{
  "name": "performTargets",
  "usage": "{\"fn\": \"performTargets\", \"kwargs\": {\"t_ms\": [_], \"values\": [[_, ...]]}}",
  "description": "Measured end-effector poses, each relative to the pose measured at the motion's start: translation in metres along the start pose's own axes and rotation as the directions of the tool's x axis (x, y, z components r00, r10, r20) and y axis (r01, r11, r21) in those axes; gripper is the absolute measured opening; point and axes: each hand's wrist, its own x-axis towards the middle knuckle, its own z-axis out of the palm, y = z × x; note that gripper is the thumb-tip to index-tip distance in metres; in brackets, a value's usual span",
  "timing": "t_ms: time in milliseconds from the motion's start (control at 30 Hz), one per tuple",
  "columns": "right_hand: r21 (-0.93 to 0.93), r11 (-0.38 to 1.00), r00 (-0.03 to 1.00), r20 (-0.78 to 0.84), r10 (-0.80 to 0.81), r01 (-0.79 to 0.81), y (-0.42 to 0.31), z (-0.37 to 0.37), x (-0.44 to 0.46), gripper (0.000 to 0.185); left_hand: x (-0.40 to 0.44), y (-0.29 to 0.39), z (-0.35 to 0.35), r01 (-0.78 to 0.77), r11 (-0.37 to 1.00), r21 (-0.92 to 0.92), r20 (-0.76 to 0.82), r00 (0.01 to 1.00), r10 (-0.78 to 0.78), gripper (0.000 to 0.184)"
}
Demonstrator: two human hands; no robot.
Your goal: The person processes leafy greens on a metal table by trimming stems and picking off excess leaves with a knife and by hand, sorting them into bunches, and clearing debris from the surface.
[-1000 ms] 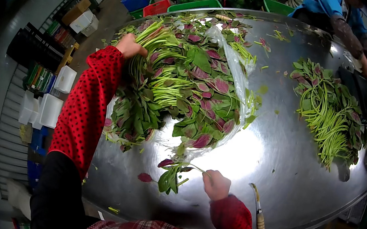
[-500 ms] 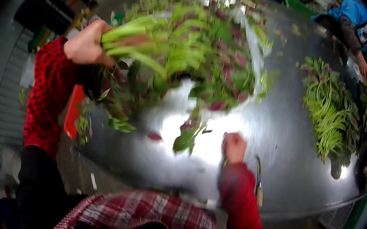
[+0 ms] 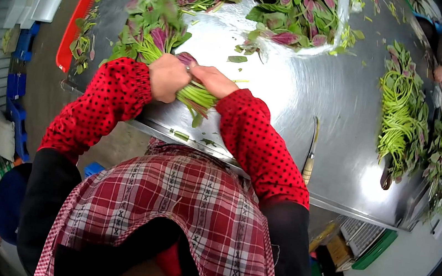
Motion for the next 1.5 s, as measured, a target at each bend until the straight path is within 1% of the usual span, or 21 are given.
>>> {"fn": "performTargets", "kwargs": {"t_ms": [67, 133, 200, 267, 333, 433, 467, 500, 533, 567, 633, 667, 833, 867, 933, 1000, 1067, 1133, 1267, 1333, 1500], "values": [[-0.139, 0.989, 0.996, 0.078, -0.045, 0.055, -0.005, -0.005, -0.010, 0.041, 0.002, -0.003, 0.003, 0.018, 1.000, 0.013, 0.031, 0.999, -0.018, 0.022], [-0.478, 0.858, 0.971, 0.226, -0.083, 0.185, -0.017, 0.001, -0.022, 0.061, 0.004, -0.007, 0.009, -0.035, 0.998, -0.061, -0.199, 0.980, 0.022, 0.032], [-0.570, 0.741, 0.932, 0.148, -0.332, 0.355, 0.004, 0.011, -0.014, 0.052, 0.001, -0.003, 0.005, 0.051, 0.997, -0.065, -0.020, 0.998, -0.052, 0.036], [-0.447, 0.864, 0.973, 0.117, -0.201, 0.233, -0.002, 0.013, -0.016, 0.052, -0.008, 0.000, 0.009, 0.055, 0.996, -0.077, -0.338, 0.938, -0.078, 0.038], [-0.310, 0.946, 0.992, 0.108, -0.070, 0.101, -0.007, 0.014, -0.016, 0.052, -0.031, 0.022, -0.001, 0.156, 0.988, 0.012, -0.703, 0.704, -0.103, 0.032], [-0.126, 0.981, 0.988, 0.066, -0.139, 0.146, -0.001, 0.022, -0.022, 0.049, -0.082, 0.075, 0.032, 0.111, 0.875, -0.471, -0.616, 0.668, -0.417, 0.036], [-0.130, 0.983, 0.991, 0.056, -0.123, 0.129, -0.003, 0.028, -0.025, 0.050, -0.085, 0.088, 0.043, 0.135, 0.604, -0.785, -0.347, 0.713, -0.609, 0.034], [-0.150, 0.979, 0.990, 0.067, -0.126, 0.135, -0.006, 0.038, -0.027, 0.051, -0.076, 0.083, 0.069, 0.020, 0.071, -0.997, -0.036, 0.714, -0.700, 0.034], [-0.168, 0.976, 0.989, 0.076, -0.124, 0.135, -0.007, 0.050, -0.031, 0.051, -0.066, 0.078, 0.089, -0.085, -0.496, -0.864, 0.271, 0.751, -0.602, 0.035], [-0.157, 0.972, 0.980, 0.124, -0.156, 0.175, -0.006, 0.064, -0.036, 0.053, -0.059, 0.085, 0.060, -0.428, -0.640, -0.638, 0.088, 0.785, -0.613, 0.038], [-0.211, 0.956, 0.979, 0.027, -0.202, 0.203, -0.002, 0.078, -0.038, 0.056, -0.040, 0.068, 0.093, -0.462, -0.546, -0.699, 0.185, 0.621, -0.762, 0.031], [-0.184, 0.964, 0.978, -0.057, -0.203, 0.190, -0.010, 0.080, -0.043, 0.057, -0.037, 0.071, 0.059, -0.534, -0.621, -0.574, 0.240, 0.615, -0.751, 0.030], [-0.201, 0.962, 0.976, -0.077, -0.203, 0.184, 0.006, 0.063, -0.041, 0.042, -0.026, 0.049, 0.052, -0.537, -0.563, -0.628, 0.166, 0.614, -0.772, 0.024], [-0.156, 0.976, 0.979, -0.113, -0.171, 0.152, 0.005, 0.055, -0.048, 0.042, -0.026, 0.046, 0.049, -0.592, -0.599, -0.539, 0.129, 0.645, -0.754, 0.022], [0.319, 0.885, 0.940, -0.151, -0.305, 0.338, 0.026, 0.028, -0.062, 0.055, -0.030, 0.038, 0.045, -0.691, -0.653, -0.311, 0.024, 0.681, -0.732, 0.024], [0.376, 0.863, 0.887, -0.433, -0.159, 0.338, 0.034, 0.023, -0.066, 0.066, -0.031, 0.039, 0.045, -0.688, -0.661, -0.300, 0.017, 0.689, -0.724, 0.026], [0.486, 0.776, 0.863, -0.484, -0.145, 0.403, 0.036, 0.049, -0.054, 0.062, -0.016, 0.045, 0.058, -0.680, -0.670, -0.297, -0.027, 0.708, -0.706, 0.032], [0.159, 0.879, 0.820, -0.463, -0.336, 0.450, 0.023, 0.071, -0.054, 0.053, -0.004, 0.064, 0.062, -0.719, -0.610, -0.332, 0.074, 0.625, -0.777, 0.036], [-0.083, 0.944, 0.895, -0.302, -0.329, 0.319, 0.020, 0.043, -0.059, 0.048, -0.010, 0.056, 0.061, -0.632, -0.683, -0.367, 0.076, 0.711, -0.699, 0.032], [-0.229, 0.909, 0.833, -0.369, -0.412, 0.348, 0.004, 0.024, -0.058, 0.065, -0.012, 0.061, 0.063, -0.537, -0.711, -0.454, 0.108, 0.759, -0.642, 0.030], [-0.503, 0.835, 0.903, -0.217, -0.372, 0.224, 0.013, 0.049, -0.045, 0.080, -0.003, 0.080, 0.082, -0.566, -0.684, -0.461, 0.215, 0.677, -0.704, 0.038]]}}
